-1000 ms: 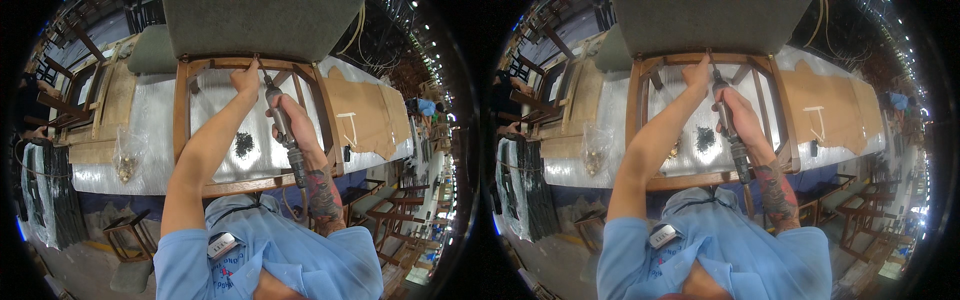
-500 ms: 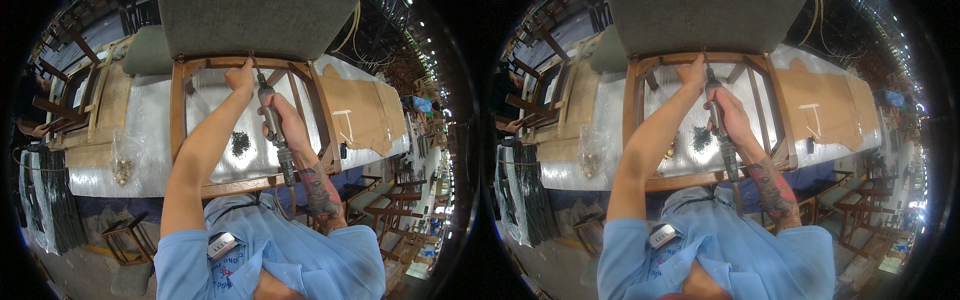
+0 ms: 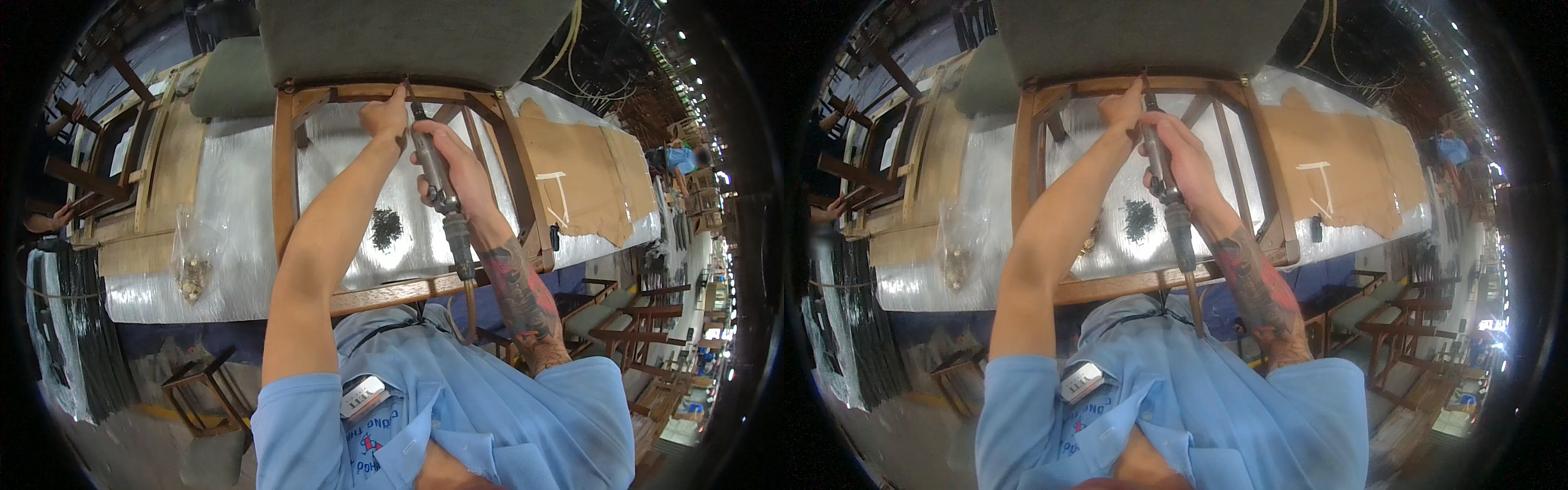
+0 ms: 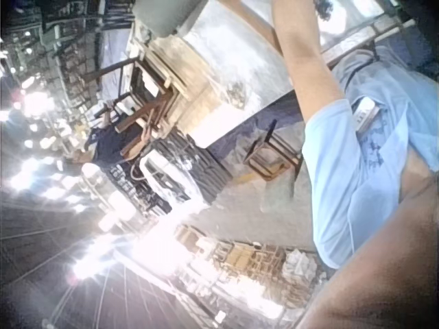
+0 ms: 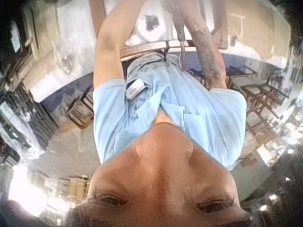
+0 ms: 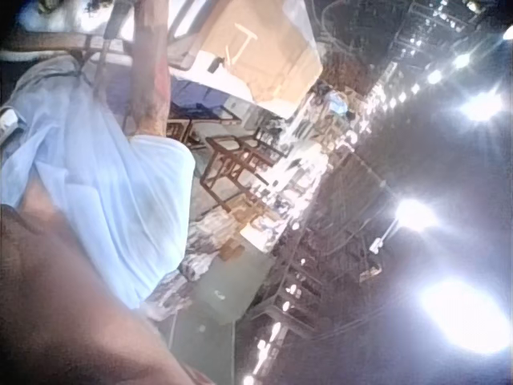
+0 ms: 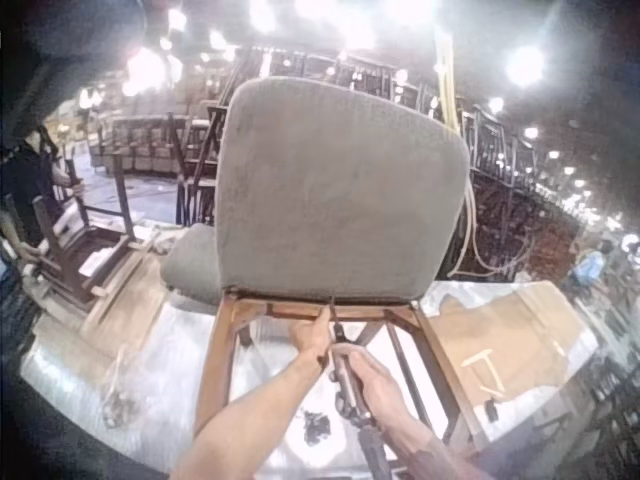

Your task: The person assembles a wooden chair by attaching the seat cushion to the frame using a pneumatic screwdriver. They repeatedly pick up screws and fasteners, position the seat, and drive screws into the frame. The chair is flipped and repositioned multiple times to access different attachment points.

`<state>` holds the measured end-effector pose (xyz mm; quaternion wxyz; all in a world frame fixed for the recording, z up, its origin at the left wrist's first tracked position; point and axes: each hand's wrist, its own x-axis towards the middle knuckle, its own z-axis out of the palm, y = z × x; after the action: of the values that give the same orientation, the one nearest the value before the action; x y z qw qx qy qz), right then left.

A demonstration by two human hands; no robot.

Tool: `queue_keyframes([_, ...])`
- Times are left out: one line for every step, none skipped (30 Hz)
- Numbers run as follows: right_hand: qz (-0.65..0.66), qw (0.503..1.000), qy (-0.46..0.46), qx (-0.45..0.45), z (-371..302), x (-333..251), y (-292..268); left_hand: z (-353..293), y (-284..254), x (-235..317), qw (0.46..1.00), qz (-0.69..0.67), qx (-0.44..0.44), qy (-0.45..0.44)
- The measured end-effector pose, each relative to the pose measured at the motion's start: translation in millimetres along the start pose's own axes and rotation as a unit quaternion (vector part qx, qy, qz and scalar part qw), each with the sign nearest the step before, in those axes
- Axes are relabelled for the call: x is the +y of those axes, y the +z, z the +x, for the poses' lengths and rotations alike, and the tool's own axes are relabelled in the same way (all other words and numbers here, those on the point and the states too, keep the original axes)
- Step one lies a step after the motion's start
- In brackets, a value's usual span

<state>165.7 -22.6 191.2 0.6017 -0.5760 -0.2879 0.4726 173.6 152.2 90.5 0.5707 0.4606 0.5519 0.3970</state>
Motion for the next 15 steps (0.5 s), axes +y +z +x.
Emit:
queue_keyframes([0.007,1.0,-0.001,-0.004,2,-3,5,11,6,-10,0.997,-0.069,0.009,-0.023])
queue_keyframes([0.018,1.0,0.001,-0.003,5,-3,5,10,5,-9,0.997,-0.072,0.001,-0.03])
queue_keyframes([0.004,1.0,-0.008,-0.014,10,-2,1,10,4,-7,0.996,-0.075,-0.007,-0.036])
queue_keyframes([0.002,1.0,-0.01,-0.008,11,0,0,9,4,-6,0.996,-0.079,-0.015,-0.043])
queue_keyframes([-0.001,1.0,-0.013,-0.005,13,1,2,10,4,-4,0.994,-0.09,-0.025,-0.049])
queue_keyframes([-0.004,1.0,-0.016,-0.003,14,2,2,10,3,-3,0.993,-0.102,-0.035,-0.055])
queue_keyframes([-0.009,1.0,-0.024,-0.008,17,4,1,11,2,-2,0.991,-0.115,-0.045,-0.06])
queue_keyframes([-0.001,1.0,-0.013,0.001,15,5,1,8,-2,-1,0.988,-0.125,-0.054,-0.07])
queue_keyframes([0.007,1.0,-0.002,0.009,13,6,1,4,-6,-2,0.982,-0.145,-0.074,-0.09])
queue_keyframes([0.014,1.0,0.008,0.016,11,6,0,-1,-12,-3,0.975,-0.165,-0.095,-0.11])
queue_keyframes([0.008,1.0,0.001,0.018,10,7,-4,-6,-14,1,0.967,-0.187,-0.118,-0.127])
queue_keyframes([0.003,1.0,-0.004,0.015,11,10,-8,-5,-17,3,0.962,-0.186,-0.137,-0.145])
queue_keyframes([-0.003,1.0,-0.01,0.012,11,10,-13,-5,-19,6,0.956,-0.186,-0.157,-0.162])
queue_keyframes([-0.007,1.0,-0.003,0.023,9,11,-11,0,-23,4,0.952,-0.182,-0.17,-0.177])
queue_keyframes([-0.012,1.0,0.002,0.027,6,10,-4,13,-23,-6,0.954,-0.194,-0.174,-0.147])
